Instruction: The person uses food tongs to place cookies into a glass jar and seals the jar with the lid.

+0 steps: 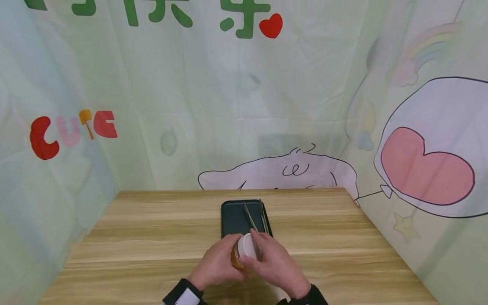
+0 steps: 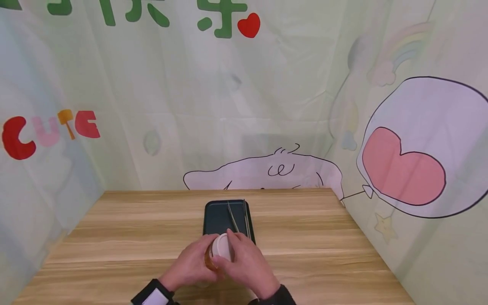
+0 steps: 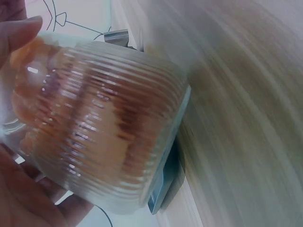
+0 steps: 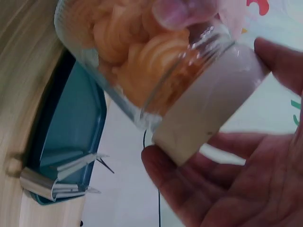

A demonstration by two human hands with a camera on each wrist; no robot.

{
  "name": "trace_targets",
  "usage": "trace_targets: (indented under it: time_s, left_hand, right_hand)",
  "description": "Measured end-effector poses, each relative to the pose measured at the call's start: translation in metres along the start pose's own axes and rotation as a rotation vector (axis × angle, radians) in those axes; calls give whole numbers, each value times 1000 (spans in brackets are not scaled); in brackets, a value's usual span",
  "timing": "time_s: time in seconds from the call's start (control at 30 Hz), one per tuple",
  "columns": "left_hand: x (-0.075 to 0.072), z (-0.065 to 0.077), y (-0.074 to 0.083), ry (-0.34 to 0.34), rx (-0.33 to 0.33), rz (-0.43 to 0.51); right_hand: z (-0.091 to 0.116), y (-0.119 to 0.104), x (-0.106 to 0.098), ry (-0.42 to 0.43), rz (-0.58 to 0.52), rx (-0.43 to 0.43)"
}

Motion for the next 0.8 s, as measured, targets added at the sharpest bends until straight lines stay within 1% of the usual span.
trace_targets:
  time_s: [0.1, 0.27, 0.37, 0.47, 0.53, 0.6, 0.7, 0.8]
  left_hand:
    - [0, 0, 0, 0, 5, 6]
    - [0, 0, 1, 4, 4, 11]
    - [0, 0, 0, 10, 6, 11]
    - [1, 0, -1, 17, 11, 11]
    - [1, 1, -1, 21, 17, 10]
    - [1, 1, -2, 26, 25, 6]
    - [0, 2, -2, 20, 24, 5]
    - [0, 2, -2, 10, 15, 2]
  right_hand:
    - [0, -2, 3, 46, 8, 67]
    - [0, -7, 8, 109, 53, 165]
    - [0, -7, 8, 119, 72, 186]
    - [-1, -3, 5, 119, 51, 195]
    - [-1, 0, 2, 121, 1, 168]
    - [-2, 3, -2, 110, -66, 108]
    - [-3, 6, -5, 30, -142, -2]
    - [-4, 6, -5, -54, -148, -72]
Point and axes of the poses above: each hand's wrist, its own z-axis away from the middle knuckle, its own x-axis out of the palm, y = z × x, the point moved 3 cm from there along -z, towards the middle knuckle, and after that the axes turned 1 degree about -x, right-handed, at the moved point
